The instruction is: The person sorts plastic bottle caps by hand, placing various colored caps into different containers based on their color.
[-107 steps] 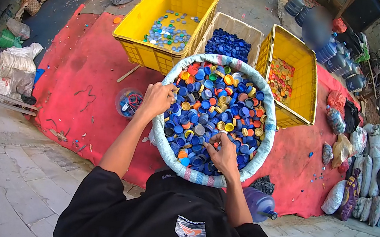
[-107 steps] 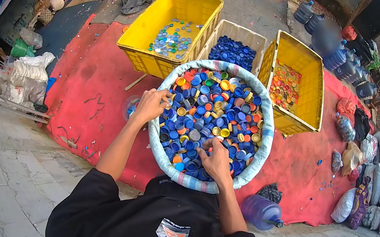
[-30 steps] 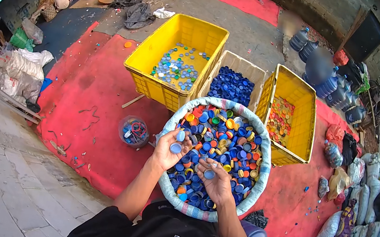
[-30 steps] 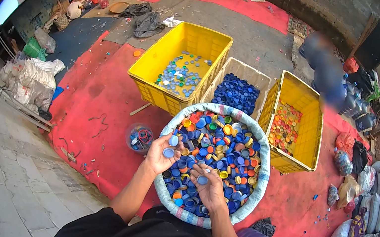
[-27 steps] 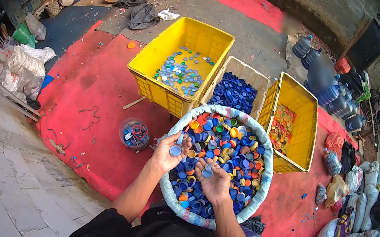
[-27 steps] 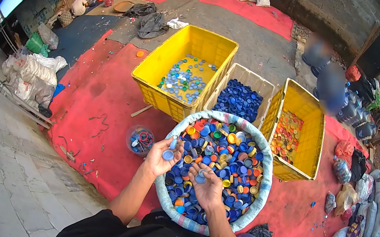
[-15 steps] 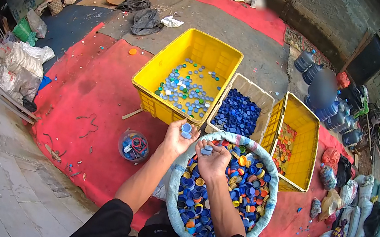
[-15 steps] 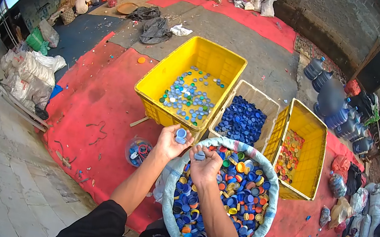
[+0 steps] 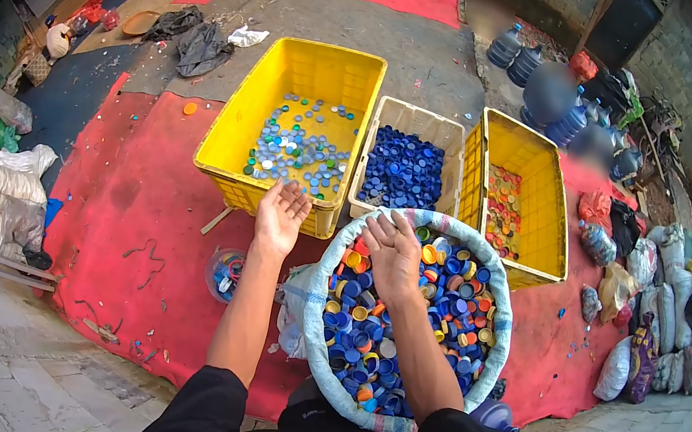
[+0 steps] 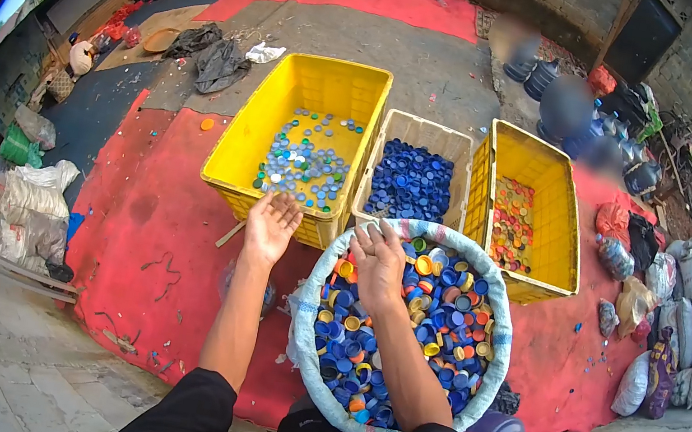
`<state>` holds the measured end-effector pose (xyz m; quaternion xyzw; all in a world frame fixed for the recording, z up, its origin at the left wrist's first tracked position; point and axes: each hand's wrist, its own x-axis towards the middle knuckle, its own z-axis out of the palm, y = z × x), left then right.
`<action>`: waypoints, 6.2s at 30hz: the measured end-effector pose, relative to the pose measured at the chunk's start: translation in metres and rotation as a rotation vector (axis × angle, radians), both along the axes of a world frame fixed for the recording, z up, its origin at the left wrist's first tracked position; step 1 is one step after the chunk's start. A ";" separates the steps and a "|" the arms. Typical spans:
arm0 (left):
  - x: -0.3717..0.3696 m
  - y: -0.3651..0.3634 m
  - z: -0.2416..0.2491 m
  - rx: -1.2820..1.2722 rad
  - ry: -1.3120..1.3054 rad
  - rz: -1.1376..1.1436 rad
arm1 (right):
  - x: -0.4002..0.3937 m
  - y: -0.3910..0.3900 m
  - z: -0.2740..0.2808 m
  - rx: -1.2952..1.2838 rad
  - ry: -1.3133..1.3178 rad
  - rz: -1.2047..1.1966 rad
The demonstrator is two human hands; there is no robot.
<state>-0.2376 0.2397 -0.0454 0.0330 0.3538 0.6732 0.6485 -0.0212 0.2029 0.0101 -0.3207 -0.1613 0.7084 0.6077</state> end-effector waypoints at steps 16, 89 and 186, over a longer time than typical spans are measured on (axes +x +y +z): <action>0.168 -0.147 -0.005 0.252 1.025 -0.431 | 0.106 -0.205 -0.061 0.000 -0.743 0.007; 0.345 -0.192 0.003 0.405 1.799 -0.432 | 0.299 -0.236 -0.029 0.027 -0.466 -0.205; 0.596 0.007 0.069 -0.199 -0.067 -0.367 | 0.548 -0.002 -0.034 -0.157 0.114 -0.407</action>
